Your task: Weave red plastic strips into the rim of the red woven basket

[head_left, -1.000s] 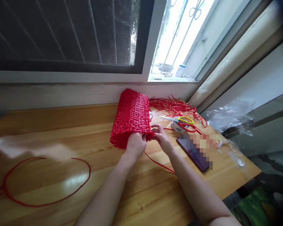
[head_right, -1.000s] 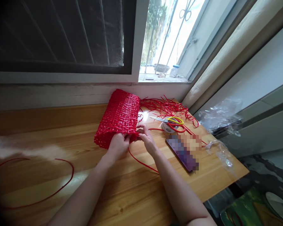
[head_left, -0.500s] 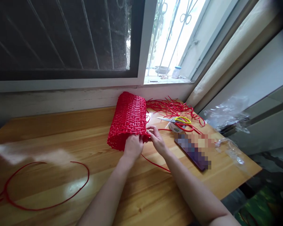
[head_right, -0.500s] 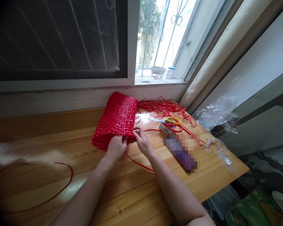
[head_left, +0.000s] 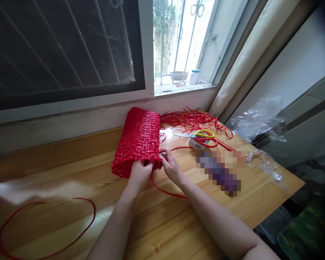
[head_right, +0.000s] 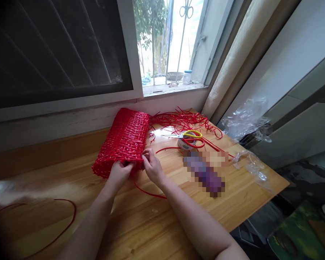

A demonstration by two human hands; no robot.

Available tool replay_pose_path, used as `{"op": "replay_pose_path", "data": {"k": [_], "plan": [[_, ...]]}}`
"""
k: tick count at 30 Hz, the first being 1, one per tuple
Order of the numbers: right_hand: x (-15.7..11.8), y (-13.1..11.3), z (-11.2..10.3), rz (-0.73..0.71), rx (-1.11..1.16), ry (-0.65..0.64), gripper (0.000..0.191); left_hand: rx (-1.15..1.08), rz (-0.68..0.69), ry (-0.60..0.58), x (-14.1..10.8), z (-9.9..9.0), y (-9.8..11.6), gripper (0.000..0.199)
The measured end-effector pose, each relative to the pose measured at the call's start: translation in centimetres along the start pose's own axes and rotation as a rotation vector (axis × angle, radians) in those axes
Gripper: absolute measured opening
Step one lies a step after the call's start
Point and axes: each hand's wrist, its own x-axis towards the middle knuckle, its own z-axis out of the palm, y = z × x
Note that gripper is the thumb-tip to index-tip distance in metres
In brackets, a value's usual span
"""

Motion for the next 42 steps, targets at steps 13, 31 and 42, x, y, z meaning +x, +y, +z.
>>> {"op": "replay_pose_path", "data": {"k": [13,31,42], "plan": [[-0.8,0.4,1.2,-0.065,-0.239,0.088,0.015,0.163,0.066,0.054,0.4,-0.9,-1.2,0.031],[-0.4,0.9,1.6,-0.034,-0.27,0.228,0.019,-0.279,-0.231,0.09,-1.1,0.9,-0.4,0.032],[-0.1,0.9,1.0,-0.037,-0.343,0.35,0.021,-0.27,-0.224,0.04,-2.1,1.7,0.4,0.035]]}}
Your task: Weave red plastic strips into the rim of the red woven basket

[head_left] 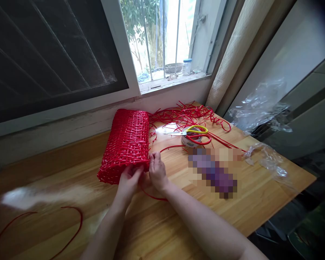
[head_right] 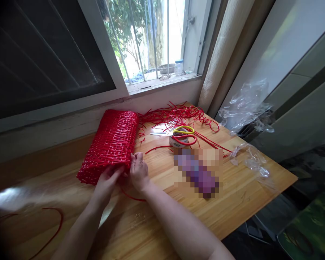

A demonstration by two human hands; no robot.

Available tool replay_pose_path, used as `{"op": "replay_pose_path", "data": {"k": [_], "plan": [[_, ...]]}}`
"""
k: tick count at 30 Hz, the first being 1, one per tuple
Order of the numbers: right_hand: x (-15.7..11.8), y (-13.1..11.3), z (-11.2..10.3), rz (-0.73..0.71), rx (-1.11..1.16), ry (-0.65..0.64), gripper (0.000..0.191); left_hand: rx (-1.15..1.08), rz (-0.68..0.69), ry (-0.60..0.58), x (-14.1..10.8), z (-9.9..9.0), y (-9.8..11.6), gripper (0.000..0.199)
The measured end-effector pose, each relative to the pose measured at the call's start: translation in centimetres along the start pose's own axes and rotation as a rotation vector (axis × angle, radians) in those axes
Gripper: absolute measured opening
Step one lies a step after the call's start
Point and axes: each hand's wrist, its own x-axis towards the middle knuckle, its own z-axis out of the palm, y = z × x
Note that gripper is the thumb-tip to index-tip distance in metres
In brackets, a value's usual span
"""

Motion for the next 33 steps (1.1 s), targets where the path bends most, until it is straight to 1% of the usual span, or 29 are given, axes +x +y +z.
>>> {"op": "replay_pose_path", "data": {"k": [2,3,4,6,7,8,11,14,16,18,21,26,30,33], "plan": [[0.5,0.2,-0.4,0.039,0.041,0.082,0.021,0.193,0.068,-0.103,-0.9,0.3,0.8,0.045],[0.7,0.3,-0.5,0.056,0.056,0.094,0.022,0.315,0.123,-0.118,-1.3,0.5,1.1,0.049],[0.8,0.3,-0.6,0.071,0.064,0.085,0.022,0.439,0.185,-0.098,-1.5,0.7,1.4,0.052],[0.7,0.4,-0.7,0.065,0.037,0.046,0.022,0.642,0.295,0.002,-1.6,1.0,1.9,0.053],[0.6,0.4,-0.6,0.032,0.008,0.024,0.022,0.694,0.318,0.039,-1.5,1.2,2.1,0.051],[0.4,0.3,-0.6,-0.021,-0.028,0.006,0.021,0.713,0.312,0.058,-1.3,1.4,2.3,0.049],[-0.2,-0.1,-0.4,-0.241,-0.133,-0.031,0.018,0.633,0.22,0.031,-0.7,1.5,2.7,0.042],[-0.4,-0.6,-0.4,-0.428,-0.226,-0.028,0.017,0.51,0.177,0.047,-0.4,1.0,2.8,0.046],[-0.3,-1.0,-0.5,-0.509,-0.252,-0.029,0.018,0.455,0.158,0.08,-0.5,0.4,2.9,0.048],[-0.2,-1.2,-0.5,-0.552,-0.238,-0.055,0.019,0.444,0.117,0.108,-0.6,-0.3,2.9,0.049],[0.0,-1.3,-0.7,-0.561,-0.222,-0.112,0.022,0.44,0.072,0.099,-0.9,-1.3,3.1,0.049],[0.6,-2.0,-0.9,-0.494,-0.231,-0.217,0.025,0.34,0.068,0.055,-1.3,-3.0,3.2,0.045],[2.4,-3.5,-1.7,-0.471,-0.28,-0.197,0.025,0.27,0.065,0.065,-1.2,-4.3,3.0,0.043],[3.8,-4.4,-2.3,-0.436,-0.289,-0.253,0.024,0.244,0.067,0.105,-0.8,-5.2,2.7,0.044]]}}
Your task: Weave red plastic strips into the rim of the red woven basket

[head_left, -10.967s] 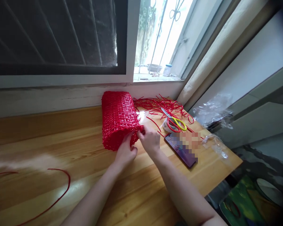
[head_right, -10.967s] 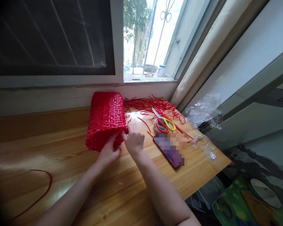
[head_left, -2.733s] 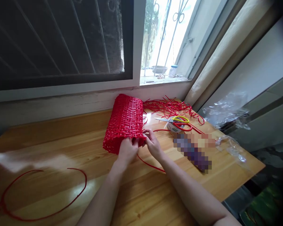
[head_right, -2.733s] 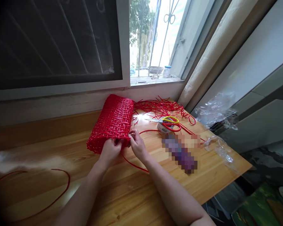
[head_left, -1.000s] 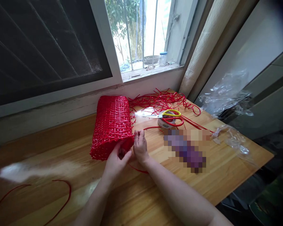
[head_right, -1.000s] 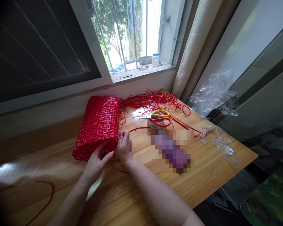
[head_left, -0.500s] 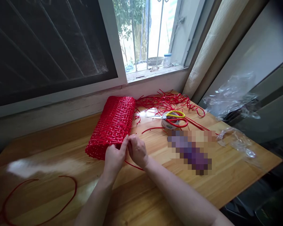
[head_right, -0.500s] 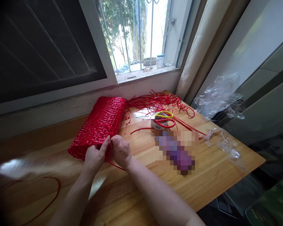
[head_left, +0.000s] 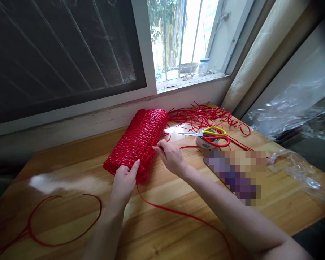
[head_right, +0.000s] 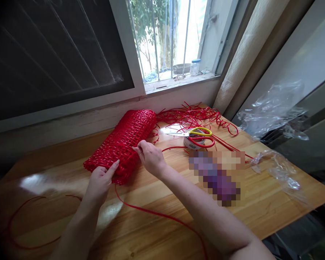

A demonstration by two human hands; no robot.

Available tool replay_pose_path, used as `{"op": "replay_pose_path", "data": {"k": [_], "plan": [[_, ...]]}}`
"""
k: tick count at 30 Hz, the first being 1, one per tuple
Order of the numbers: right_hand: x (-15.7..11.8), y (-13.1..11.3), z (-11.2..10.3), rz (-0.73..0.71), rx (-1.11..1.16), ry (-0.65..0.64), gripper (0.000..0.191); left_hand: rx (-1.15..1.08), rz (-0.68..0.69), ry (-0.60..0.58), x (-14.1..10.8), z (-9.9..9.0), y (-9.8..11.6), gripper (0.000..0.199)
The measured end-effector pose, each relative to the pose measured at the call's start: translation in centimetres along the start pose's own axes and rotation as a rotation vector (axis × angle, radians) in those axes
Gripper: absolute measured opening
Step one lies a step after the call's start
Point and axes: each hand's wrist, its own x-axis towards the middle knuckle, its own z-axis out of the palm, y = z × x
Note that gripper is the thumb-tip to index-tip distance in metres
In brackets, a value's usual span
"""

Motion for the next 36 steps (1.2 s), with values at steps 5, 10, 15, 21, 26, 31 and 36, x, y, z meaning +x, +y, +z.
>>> {"op": "replay_pose_path", "data": {"k": [5,10,15,21,26,31,36], "plan": [[0.4,-0.3,0.0,0.162,0.417,-0.091,0.021,-0.074,0.02,-0.037,0.4,-0.2,-0.5,0.039],[-0.1,-1.1,1.1,0.388,0.904,-0.097,0.023,-0.194,-0.036,-0.144,0.3,0.1,-0.4,0.039],[-0.7,-1.3,0.9,0.345,0.959,-0.22,0.019,-0.189,-0.045,-0.155,0.3,-0.4,-0.2,0.042],[-0.6,-1.9,0.8,0.47,1.092,-0.193,0.026,-0.129,0.006,-0.153,0.4,-0.5,-0.5,0.038],[-0.8,-1.6,1.8,0.52,1.073,-0.07,0.029,-0.049,-0.002,-0.113,0.2,-0.1,-0.3,0.037],[-1.5,-0.5,2.2,0.358,0.658,-0.011,0.022,-0.135,0.006,-0.163,-0.1,-0.2,0.6,0.037],[-1.6,-0.6,2.2,0.45,0.841,-0.138,0.025,0.034,0.03,-0.177,-0.2,-0.7,0.6,0.037]]}}
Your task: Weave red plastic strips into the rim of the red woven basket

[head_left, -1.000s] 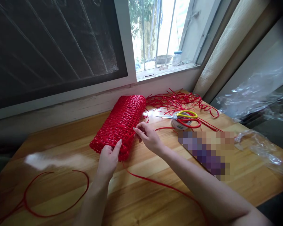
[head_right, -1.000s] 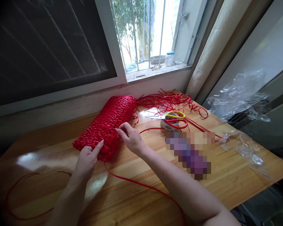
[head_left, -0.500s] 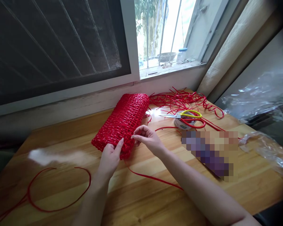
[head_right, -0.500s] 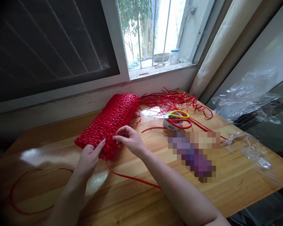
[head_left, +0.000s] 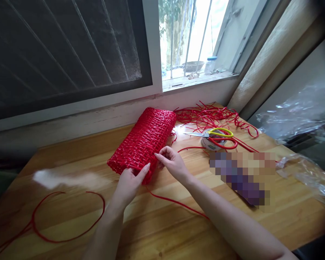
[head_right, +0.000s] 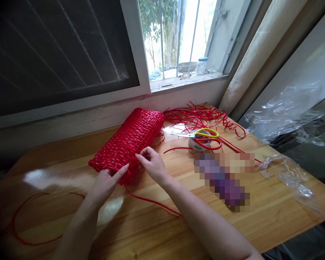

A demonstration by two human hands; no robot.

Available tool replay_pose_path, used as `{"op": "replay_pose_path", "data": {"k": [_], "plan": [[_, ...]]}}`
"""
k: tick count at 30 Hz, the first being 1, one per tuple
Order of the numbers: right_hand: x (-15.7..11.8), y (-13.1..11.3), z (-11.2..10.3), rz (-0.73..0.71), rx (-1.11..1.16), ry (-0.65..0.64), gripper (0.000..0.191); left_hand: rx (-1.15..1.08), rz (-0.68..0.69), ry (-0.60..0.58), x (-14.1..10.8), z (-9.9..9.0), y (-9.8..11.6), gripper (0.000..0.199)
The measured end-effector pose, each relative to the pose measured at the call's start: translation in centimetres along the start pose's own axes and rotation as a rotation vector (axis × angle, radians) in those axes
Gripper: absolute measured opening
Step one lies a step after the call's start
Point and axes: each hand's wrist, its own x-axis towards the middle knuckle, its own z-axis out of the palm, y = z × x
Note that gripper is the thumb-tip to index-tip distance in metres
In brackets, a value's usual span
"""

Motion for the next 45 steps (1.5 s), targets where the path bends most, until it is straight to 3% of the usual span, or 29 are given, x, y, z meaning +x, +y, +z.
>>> {"op": "replay_pose_path", "data": {"k": [2,7,12,16,20,22,24,26,29,32,35,38,41,45], "plan": [[-0.2,-0.2,0.3,-0.06,-0.018,0.008,0.02,0.011,0.005,-0.016,0.0,-0.2,0.0,0.038],[-0.7,-0.6,0.4,-0.393,-0.242,0.107,0.012,-0.018,-0.003,-0.008,0.2,-0.3,0.1,0.04],[-0.6,-0.1,-0.7,-0.774,-0.737,0.106,0.009,-0.041,-0.004,0.009,0.2,-0.5,-0.4,0.033],[-0.8,0.0,-1.4,-0.872,-0.934,0.062,0.013,-0.052,0.006,0.018,0.2,-0.6,-0.3,0.029],[-1.4,-0.6,-1.5,-0.867,-1.042,0.048,0.02,-0.078,-0.006,0.05,0.1,-0.6,-0.1,0.029],[-1.7,-0.7,-1.3,-0.822,-1.052,0.01,0.018,-0.09,-0.003,0.053,0.1,-0.7,-0.2,0.03],[-2.3,-0.7,-0.8,-0.69,-0.973,0.02,0.014,-0.09,-0.016,0.053,0.1,-0.8,-0.2,0.03],[-3.2,-0.4,-0.3,-0.398,-0.735,0.093,0.011,-0.091,-0.042,0.062,0.0,-0.9,-0.4,0.03],[-4.7,0.3,0.5,0.195,-0.128,0.105,0.027,-0.118,-0.069,0.081,0.0,-0.8,-0.7,0.031],[-5.5,0.9,1.2,0.52,0.393,0.083,0.037,-0.178,-0.082,0.118,0.0,0.0,-1.0,0.031],[-5.1,1.0,1.9,0.572,0.672,0.208,0.04,-0.231,-0.098,0.165,-0.3,1.0,-1.1,0.029],[-4.0,0.7,2.6,0.543,0.8,0.321,0.036,-0.301,-0.128,0.109,-0.5,1.5,-1.2,0.025],[-3.5,0.1,3.1,0.504,0.896,0.345,0.032,-0.387,-0.151,0.01,-0.6,1.5,-1.6,0.023],[-3.8,-1.1,2.8,0.549,1.053,0.33,0.028,-0.402,-0.142,0.006,-0.3,1.2,-1.9,0.027]]}}
